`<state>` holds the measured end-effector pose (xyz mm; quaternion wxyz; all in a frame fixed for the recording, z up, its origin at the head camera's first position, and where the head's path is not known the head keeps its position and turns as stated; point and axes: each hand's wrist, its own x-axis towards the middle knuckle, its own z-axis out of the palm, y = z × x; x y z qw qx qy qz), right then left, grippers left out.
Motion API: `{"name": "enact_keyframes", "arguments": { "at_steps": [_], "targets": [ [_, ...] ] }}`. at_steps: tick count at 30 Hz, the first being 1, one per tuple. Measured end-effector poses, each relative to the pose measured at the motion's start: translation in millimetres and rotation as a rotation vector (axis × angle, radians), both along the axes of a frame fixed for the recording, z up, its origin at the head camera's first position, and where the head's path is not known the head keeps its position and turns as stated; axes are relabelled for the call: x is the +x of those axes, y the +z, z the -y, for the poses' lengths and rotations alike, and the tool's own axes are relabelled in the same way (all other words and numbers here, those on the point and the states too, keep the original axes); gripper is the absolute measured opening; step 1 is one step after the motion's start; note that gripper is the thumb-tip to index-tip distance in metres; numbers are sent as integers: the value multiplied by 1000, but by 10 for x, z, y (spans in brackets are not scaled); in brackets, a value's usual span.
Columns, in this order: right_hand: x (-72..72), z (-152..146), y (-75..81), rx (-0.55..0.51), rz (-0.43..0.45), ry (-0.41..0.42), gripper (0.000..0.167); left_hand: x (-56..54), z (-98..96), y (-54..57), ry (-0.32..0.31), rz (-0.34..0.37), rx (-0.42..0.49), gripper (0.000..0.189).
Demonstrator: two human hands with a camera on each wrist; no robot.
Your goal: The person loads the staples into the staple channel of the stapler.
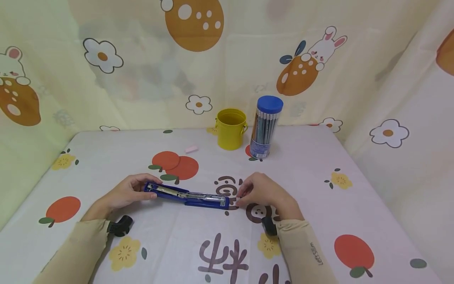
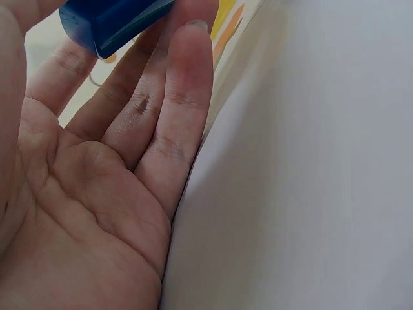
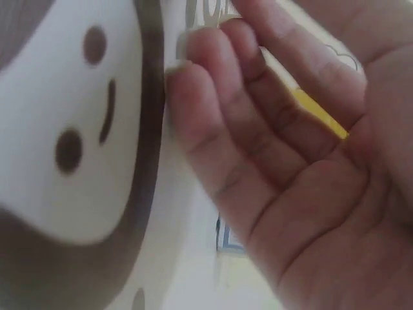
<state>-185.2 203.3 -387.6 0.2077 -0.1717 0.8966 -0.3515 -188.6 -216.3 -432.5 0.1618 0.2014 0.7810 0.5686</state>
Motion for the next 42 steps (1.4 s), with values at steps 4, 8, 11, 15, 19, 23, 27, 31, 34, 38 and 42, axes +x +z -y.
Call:
{"name": "enact_keyframes", "arguments": {
  "at_steps": [4, 8, 11, 15, 19, 23, 27, 31, 34, 38, 42],
  "targets": [
    [-7, 67, 20, -60, -52, -2, 13, -13, -5, 8, 4, -1, -6, 43],
    [12, 186, 17, -113, -73, -16, 14, -11, -2, 8, 5, 8, -5, 43],
    [43, 305, 4, -143, -84, -6, 13, -7, 1, 6, 11, 11, -13, 44],
    [78, 446, -16, -138, -124, 18, 10, 4, 10, 5, 20, 13, -19, 45],
    [102, 521, -17, -111, -145, 12, 9, 7, 9, 2, 23, 7, -22, 44],
    [117, 543, -7, -86, -143, 3, 9, -3, 8, -10, 9, 5, -7, 45],
    [120, 550, 4, -76, -138, 0, 9, -11, 12, -14, -4, 5, 11, 46],
    [130, 552, 18, -70, -135, -6, 9, -13, 4, -8, -7, 0, 5, 45],
    [131, 559, 26, -58, -136, -10, 9, -14, 5, -1, -3, -8, -5, 44],
    [128, 569, 30, -37, -147, -7, 8, -14, 8, 6, 5, -12, -12, 42],
    [135, 567, 24, -26, -161, 8, 12, -4, 11, -1, 14, -11, -22, 43]
  ]
}}
